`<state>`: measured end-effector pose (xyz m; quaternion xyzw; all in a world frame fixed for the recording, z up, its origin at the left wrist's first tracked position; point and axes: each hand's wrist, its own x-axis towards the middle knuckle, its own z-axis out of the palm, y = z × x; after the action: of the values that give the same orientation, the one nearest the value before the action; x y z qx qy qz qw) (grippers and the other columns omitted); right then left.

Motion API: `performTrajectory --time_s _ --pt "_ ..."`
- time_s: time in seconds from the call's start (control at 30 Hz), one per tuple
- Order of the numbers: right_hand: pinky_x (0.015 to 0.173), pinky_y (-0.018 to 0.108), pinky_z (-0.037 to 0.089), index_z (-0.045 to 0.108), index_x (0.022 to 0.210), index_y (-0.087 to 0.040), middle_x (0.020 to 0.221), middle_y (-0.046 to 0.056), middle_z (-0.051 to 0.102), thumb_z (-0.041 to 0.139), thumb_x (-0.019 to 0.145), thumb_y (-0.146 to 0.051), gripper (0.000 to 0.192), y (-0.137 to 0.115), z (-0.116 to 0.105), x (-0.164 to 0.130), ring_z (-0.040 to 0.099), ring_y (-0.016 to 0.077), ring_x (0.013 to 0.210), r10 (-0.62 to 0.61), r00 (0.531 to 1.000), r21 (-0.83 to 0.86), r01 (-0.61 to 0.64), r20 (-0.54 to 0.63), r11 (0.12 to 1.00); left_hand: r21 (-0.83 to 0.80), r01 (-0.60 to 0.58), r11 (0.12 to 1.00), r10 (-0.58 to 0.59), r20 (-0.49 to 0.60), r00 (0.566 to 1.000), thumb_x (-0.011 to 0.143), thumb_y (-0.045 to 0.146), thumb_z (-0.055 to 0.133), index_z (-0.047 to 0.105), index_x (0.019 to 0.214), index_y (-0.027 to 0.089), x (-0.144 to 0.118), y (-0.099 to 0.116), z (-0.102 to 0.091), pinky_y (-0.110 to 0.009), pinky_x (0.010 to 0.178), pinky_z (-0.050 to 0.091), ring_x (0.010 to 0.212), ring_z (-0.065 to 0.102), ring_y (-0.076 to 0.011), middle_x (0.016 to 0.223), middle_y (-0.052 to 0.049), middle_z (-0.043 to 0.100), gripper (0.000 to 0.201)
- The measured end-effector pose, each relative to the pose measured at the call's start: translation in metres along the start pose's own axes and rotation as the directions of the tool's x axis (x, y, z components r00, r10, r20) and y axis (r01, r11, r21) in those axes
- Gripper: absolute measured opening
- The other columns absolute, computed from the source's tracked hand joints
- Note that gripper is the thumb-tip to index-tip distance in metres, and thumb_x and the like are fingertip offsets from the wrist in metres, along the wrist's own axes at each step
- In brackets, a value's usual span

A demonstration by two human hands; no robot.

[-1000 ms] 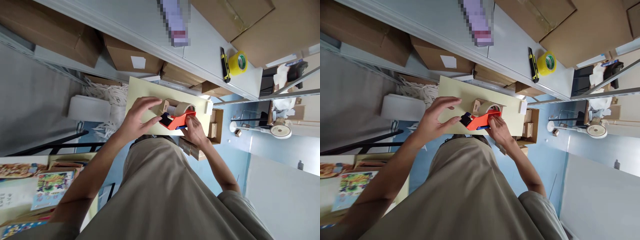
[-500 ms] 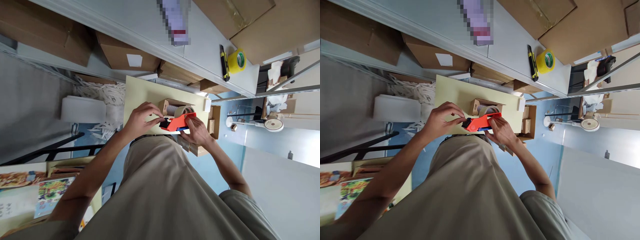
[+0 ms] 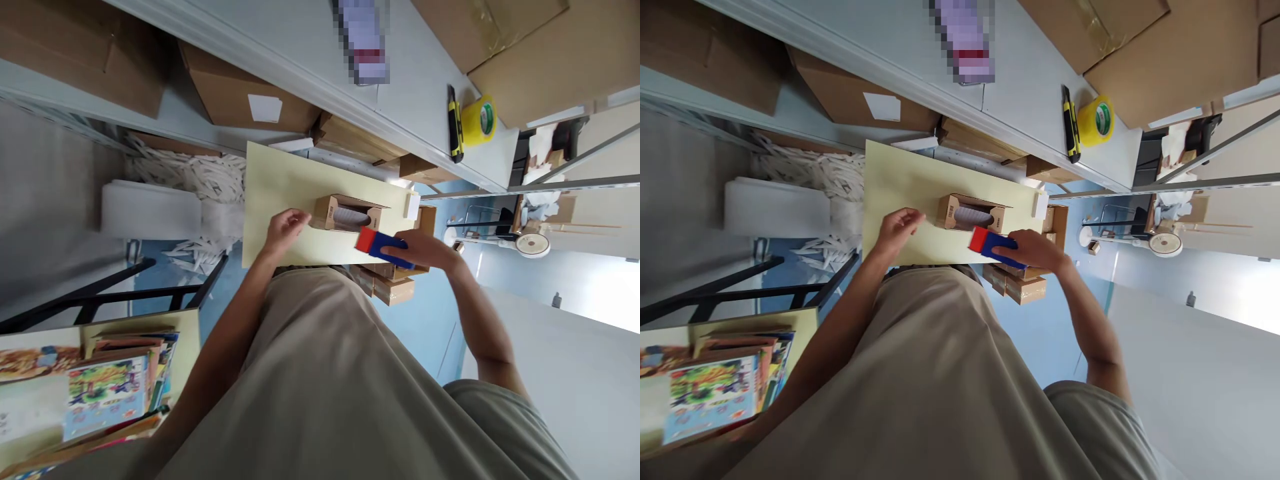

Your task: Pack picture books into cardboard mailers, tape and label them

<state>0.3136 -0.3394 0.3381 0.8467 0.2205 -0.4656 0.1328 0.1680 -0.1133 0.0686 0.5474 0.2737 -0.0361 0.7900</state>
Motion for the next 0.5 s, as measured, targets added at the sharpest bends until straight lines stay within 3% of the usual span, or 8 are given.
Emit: performTrajectory --time_s 0.1,0.2,0.37,0.5 --pt "0.063 0.032 0.044 0.072 0.085 -0.02 0.079 0.009 0.079 0.059 0.103 -0.086 0.07 0.013 -0.024 -0.006 0.073 0.022 0.07 0.052 0.999 0.065 -0.053 0.014 0.996 -0.047 0.043 0.998 -0.043 0.009 0.999 0.075 0.069 0.094 0.073 0.086 0.018 0.022 -0.011 -0.006 -0.03 0.062 0.042 0.068 0.054 -0.0149 0.079 -0.005 0.07 0.056" --pt "0.064 0.031 0.047 0.073 0.082 -0.02 0.075 0.007 0.079 0.058 0.101 -0.088 0.072 0.008 -0.039 0.001 0.073 0.0209 0.068 0.049 0.999 0.102 -0.049 0.0 0.994 -0.088 0.063 0.994 -0.063 0.005 0.998 0.073 0.068 0.094 0.071 0.085 0.019 0.039 -0.021 -0.001 -0.031 0.064 0.042 0.068 0.053 -0.0145 0.08 -0.005 0.068 0.055" --pt "0.066 0.031 0.048 0.07 0.074 -0.02 0.066 0.007 0.076 0.062 0.101 -0.087 0.073 -0.012 -0.049 0.024 0.072 0.02 0.063 0.057 0.998 0.031 -0.056 -0.039 0.998 -0.134 0.125 0.983 -0.122 0.027 0.992 0.07 0.064 0.095 0.072 0.085 0.02 0.055 -0.036 0.01 -0.031 0.064 0.041 0.067 0.049 -0.0132 0.081 -0.005 0.07 0.053" --pt "0.068 0.032 0.051 0.072 0.074 -0.02 0.069 0.009 0.078 0.064 0.103 -0.084 0.071 -0.021 -0.05 0.039 0.075 0.0218 0.065 0.081 0.997 0.046 -0.081 -0.01 0.996 -0.13 0.187 0.974 -0.186 0.021 0.982 0.07 0.063 0.096 0.069 0.082 0.022 0.066 -0.048 0.015 -0.032 0.065 0.039 0.066 0.047 -0.0149 0.07 -0.001 0.061 0.051"
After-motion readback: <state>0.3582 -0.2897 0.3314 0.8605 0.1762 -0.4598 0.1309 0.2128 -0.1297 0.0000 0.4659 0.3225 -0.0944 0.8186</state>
